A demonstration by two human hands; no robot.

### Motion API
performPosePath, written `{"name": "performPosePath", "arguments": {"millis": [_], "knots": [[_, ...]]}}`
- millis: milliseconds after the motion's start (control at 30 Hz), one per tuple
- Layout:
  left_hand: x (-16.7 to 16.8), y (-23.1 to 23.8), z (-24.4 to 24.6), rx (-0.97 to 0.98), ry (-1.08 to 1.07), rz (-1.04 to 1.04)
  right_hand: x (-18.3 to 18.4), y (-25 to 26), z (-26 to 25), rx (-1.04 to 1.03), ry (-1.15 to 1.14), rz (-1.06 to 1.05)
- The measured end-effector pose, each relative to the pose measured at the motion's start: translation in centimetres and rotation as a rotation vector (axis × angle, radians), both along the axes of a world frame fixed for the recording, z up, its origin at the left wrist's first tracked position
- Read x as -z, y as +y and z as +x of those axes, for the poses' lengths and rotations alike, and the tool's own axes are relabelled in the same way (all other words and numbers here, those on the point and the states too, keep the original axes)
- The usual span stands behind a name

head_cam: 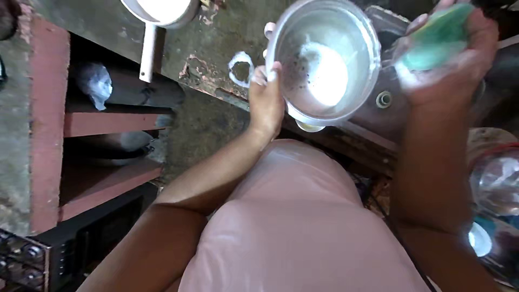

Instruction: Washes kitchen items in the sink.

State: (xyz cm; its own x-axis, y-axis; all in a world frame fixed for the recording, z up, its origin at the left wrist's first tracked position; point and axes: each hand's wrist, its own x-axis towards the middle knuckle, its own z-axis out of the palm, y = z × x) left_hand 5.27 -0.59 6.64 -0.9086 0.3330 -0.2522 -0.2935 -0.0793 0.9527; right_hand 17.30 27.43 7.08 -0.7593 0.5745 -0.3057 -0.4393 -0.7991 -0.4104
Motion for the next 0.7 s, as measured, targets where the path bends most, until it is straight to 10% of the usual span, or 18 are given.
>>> {"name": "performPosePath", "arguments": {"millis": [400, 700], "knots": [[1.1, 1.8, -3.5, 0.217, -0.067, 0.046, -2.6, -10.1, -9.2, -0.385, -1.035, 1.175], [1.3, 1.9, -7.2, 0.332, -0.058, 0.089, -4.2, -11.1, -12.4, -0.613, -1.288, 1.555]]}}
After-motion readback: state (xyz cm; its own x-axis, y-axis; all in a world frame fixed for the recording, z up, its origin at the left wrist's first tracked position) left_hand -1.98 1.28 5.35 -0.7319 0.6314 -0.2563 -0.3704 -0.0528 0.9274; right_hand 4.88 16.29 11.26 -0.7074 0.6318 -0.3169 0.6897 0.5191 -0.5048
